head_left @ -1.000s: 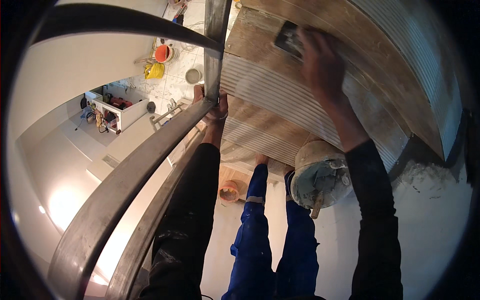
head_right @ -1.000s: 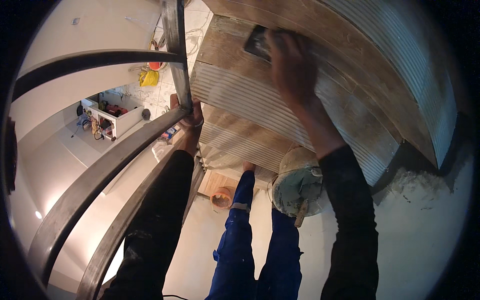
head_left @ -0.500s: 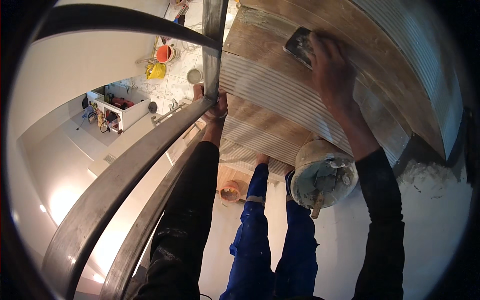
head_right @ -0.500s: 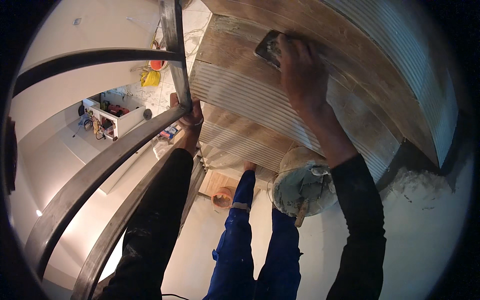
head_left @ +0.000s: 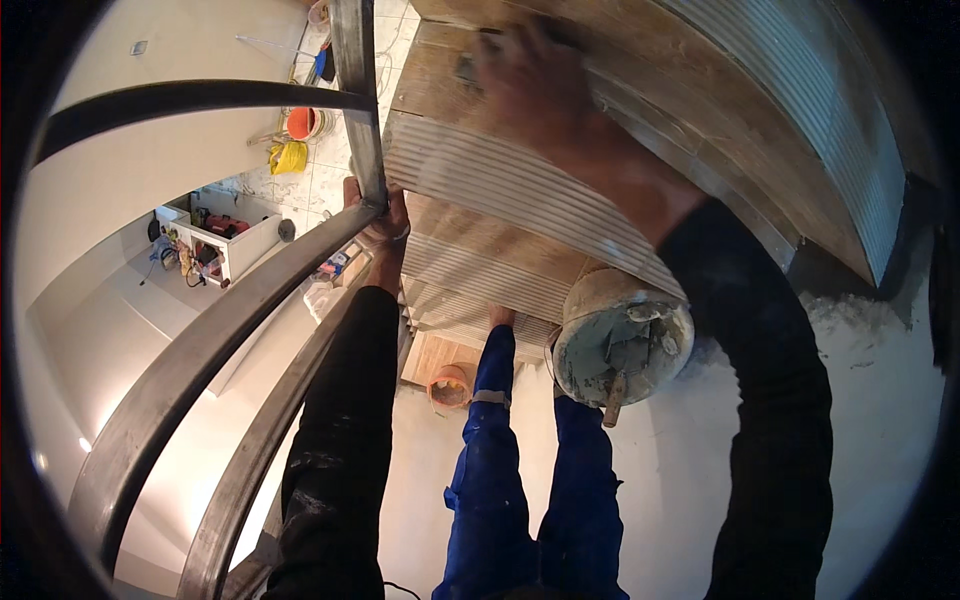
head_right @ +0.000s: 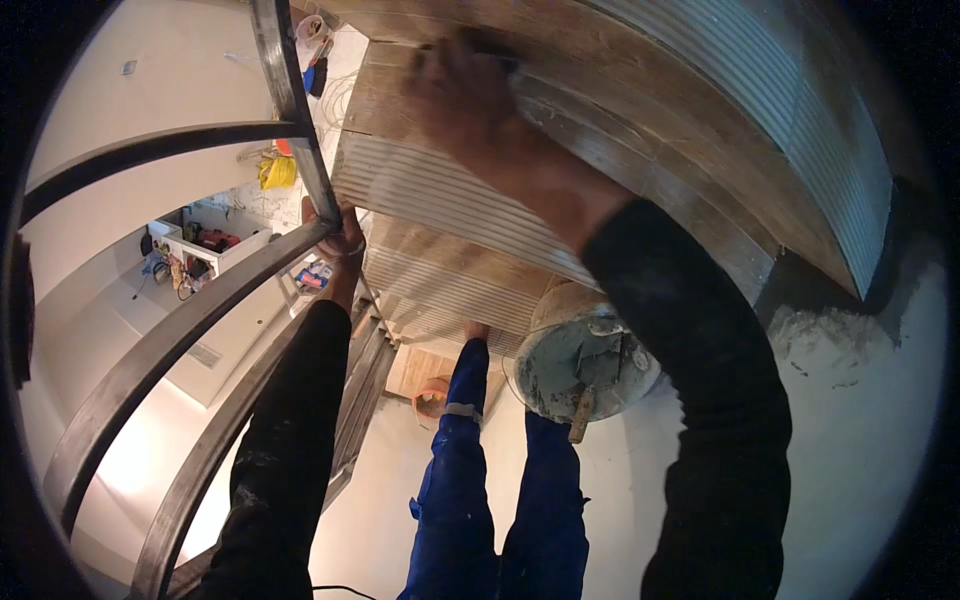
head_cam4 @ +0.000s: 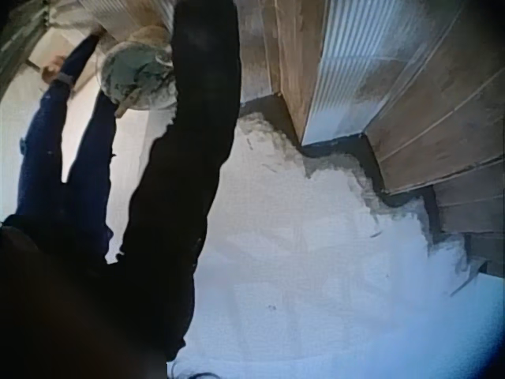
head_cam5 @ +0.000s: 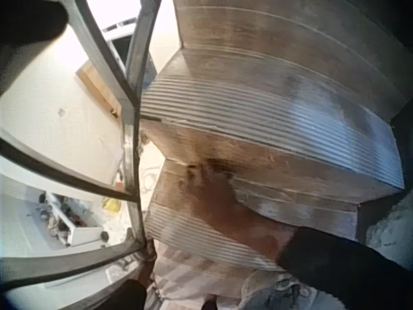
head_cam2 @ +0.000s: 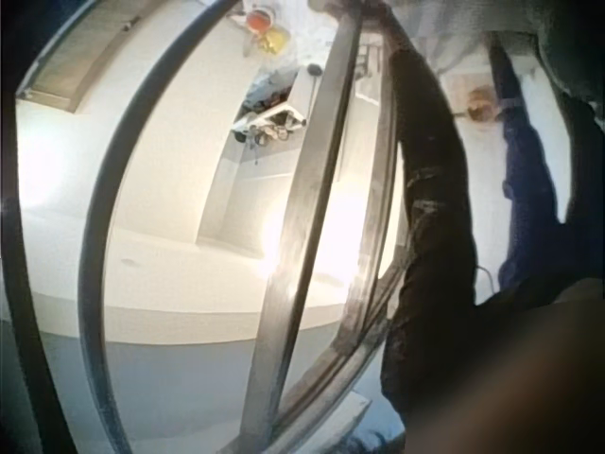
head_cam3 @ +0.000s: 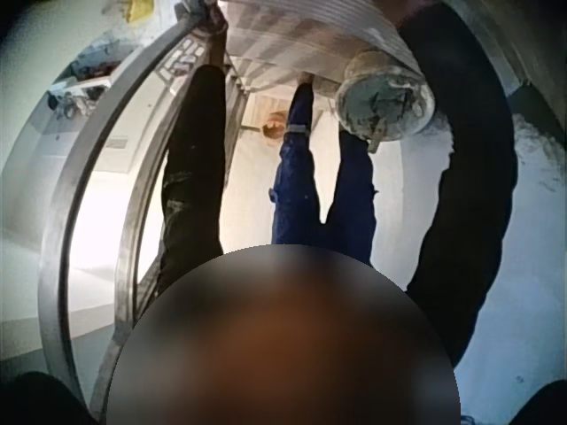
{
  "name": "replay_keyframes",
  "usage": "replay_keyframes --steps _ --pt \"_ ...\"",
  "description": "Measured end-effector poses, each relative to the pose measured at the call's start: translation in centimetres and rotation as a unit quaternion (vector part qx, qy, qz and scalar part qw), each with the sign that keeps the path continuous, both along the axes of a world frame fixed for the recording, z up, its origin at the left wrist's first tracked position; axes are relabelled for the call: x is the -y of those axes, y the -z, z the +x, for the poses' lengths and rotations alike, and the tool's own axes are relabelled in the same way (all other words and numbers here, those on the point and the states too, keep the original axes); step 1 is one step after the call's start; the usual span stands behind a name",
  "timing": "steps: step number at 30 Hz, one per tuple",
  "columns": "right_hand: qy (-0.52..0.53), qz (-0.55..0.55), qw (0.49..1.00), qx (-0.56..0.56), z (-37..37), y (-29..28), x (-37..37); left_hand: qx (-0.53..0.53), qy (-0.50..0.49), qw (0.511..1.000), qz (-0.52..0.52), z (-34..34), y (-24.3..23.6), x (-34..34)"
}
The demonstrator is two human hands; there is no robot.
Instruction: The person is applying mortar and smoothing out tiles on a staircase using a trowel and sponge.
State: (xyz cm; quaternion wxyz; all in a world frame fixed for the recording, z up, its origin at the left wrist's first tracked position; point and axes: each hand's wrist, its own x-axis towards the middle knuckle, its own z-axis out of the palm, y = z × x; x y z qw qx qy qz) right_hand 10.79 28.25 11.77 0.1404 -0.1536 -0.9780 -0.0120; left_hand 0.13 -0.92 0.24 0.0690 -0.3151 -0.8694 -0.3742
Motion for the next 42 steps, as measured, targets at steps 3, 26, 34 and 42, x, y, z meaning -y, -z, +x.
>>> replay_keyframes --steps 3,26,34,42 --pt "0.026 -0.041 0.998 0.034 8.3 -1.5 -1.8 0.011 0.010 1.000 0.007 0.3 -0.7 -0.3" --pt "0.113 -0.116 0.987 0.015 21.2 -0.9 -3.5 0.008 0.008 0.999 0.039 1.2 2.0 -0.3" --pt "0.208 -0.059 0.975 0.053 37.6 -4.0 -5.0 -0.005 0.016 0.998 0.061 -0.9 3.1 0.8" --pt "0.497 -0.629 0.367 -0.471 33.5 -4.8 3.1 -0.149 -0.058 0.986 0.041 -7.4 2.6 3.8"
